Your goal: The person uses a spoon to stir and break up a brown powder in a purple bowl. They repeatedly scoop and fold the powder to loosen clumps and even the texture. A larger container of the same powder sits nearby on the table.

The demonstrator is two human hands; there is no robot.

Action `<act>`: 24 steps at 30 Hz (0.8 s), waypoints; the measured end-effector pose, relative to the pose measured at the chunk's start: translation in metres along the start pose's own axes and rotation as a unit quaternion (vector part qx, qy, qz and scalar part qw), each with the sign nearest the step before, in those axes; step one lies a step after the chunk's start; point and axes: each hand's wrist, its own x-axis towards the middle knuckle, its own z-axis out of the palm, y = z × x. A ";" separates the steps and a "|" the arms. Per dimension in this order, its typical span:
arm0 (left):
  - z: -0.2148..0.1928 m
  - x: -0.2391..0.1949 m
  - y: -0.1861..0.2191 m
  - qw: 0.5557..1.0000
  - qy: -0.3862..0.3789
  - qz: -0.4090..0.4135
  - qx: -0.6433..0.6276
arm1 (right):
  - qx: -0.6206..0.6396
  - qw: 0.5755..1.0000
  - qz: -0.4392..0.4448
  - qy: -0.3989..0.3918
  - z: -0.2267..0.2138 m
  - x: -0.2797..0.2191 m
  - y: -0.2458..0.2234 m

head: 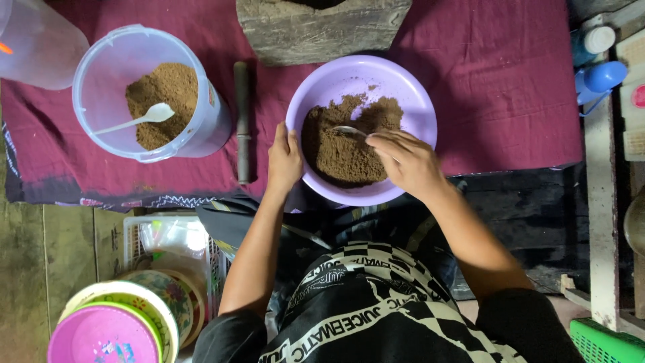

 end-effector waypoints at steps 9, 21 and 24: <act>-0.002 0.001 0.006 1.000 -0.002 -0.003 -0.004 | -0.085 0.996 0.025 0.012 -0.006 -0.041 0.036; -0.003 -0.005 0.010 1.000 -0.007 0.003 0.000 | 0.001 0.928 0.356 -0.112 -0.033 0.013 -0.043; -0.002 -0.007 0.011 1.000 -0.007 -0.001 0.000 | 0.108 0.912 0.391 -0.055 -0.010 0.006 -0.020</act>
